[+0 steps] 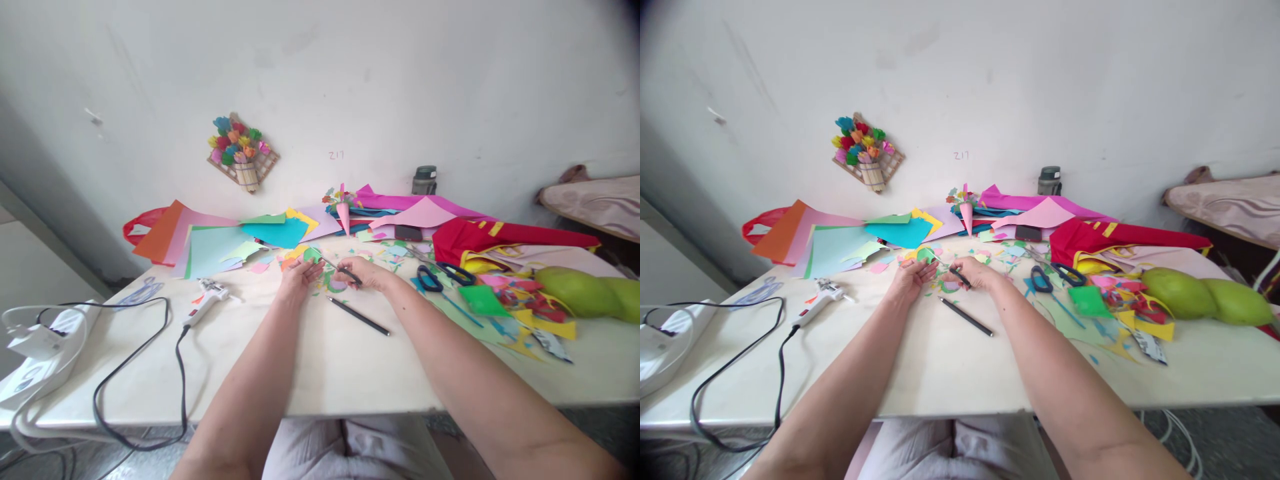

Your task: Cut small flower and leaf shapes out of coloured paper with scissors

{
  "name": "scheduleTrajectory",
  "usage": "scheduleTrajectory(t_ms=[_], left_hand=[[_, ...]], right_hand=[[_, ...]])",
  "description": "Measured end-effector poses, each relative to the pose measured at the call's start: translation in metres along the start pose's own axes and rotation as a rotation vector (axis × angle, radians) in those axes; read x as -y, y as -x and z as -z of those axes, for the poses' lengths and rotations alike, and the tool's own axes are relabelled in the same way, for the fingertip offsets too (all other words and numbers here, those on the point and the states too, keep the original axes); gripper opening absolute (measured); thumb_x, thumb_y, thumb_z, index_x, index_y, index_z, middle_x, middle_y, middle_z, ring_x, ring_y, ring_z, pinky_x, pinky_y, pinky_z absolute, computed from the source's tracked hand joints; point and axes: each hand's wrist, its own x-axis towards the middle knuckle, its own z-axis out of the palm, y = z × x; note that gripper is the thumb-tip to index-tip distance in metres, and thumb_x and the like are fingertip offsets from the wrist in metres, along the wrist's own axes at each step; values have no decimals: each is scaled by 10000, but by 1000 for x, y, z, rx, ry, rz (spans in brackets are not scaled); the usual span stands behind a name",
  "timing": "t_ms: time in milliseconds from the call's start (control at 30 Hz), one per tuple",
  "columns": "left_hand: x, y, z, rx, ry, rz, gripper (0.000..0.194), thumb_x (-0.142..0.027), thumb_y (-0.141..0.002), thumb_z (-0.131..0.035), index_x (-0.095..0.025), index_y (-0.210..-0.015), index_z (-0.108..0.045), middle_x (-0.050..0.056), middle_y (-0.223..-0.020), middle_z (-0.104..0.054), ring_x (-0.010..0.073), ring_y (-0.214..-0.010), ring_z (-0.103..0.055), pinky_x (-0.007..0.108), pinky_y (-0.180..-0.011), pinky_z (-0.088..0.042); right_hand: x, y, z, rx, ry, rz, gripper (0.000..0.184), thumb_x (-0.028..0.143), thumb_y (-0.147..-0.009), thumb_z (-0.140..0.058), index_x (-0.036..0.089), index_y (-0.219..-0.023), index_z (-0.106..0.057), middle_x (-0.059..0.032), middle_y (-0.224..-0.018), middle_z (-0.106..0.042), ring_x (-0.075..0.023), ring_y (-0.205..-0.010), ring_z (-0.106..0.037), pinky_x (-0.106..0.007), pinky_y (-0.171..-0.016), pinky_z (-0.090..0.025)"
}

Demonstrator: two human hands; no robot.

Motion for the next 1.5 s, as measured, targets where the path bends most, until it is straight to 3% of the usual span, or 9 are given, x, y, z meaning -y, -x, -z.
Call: scheduleTrajectory(t_ms=[500,700,1133,1333,1500], left_hand=[[0,-1,1,-6,-23,2,227,-164,-658,-775,-132,-839,-642,76,-792,-722,216,-802,-721,316,-781,-555],[-1,0,0,-17,-12,13,199,-141,-670,-747,-124,-840,-646,82,-794,-723,212,-792,-721,298,-749,-563],[-2,-1,0,-14,-43,37,229,-158,-629,-758,-121,-824,-645,109,-850,-723,270,-908,-710,362,-852,-554],[-5,1,0,11,-62,52,234,-192,-641,-757,-120,-834,-644,97,-821,-725,209,-755,-714,309,-747,-572],[-4,1,1,41,-78,16,245,-186,-620,-787,-130,-817,-652,78,-798,-722,194,-749,-710,285,-730,-562]], right_hand=[[11,8,-2,-18,54,-11,216,328,-675,-698,158,-709,-568,70,-461,-446,-72,-396,-377,-220,-408,-291],[9,5,-2,-13,37,4,211,324,-651,-689,161,-692,-563,74,-456,-433,-66,-390,-370,-213,-397,-283],[2,2,0,-10,34,41,214,344,-628,-665,164,-662,-555,68,-469,-435,-74,-405,-382,-227,-410,-282],[5,5,2,20,57,35,225,357,-642,-665,162,-692,-565,66,-478,-455,-71,-404,-378,-226,-419,-290],[5,6,2,28,86,45,230,353,-650,-675,155,-690,-567,69,-467,-436,-63,-398,-359,-224,-420,-280]])
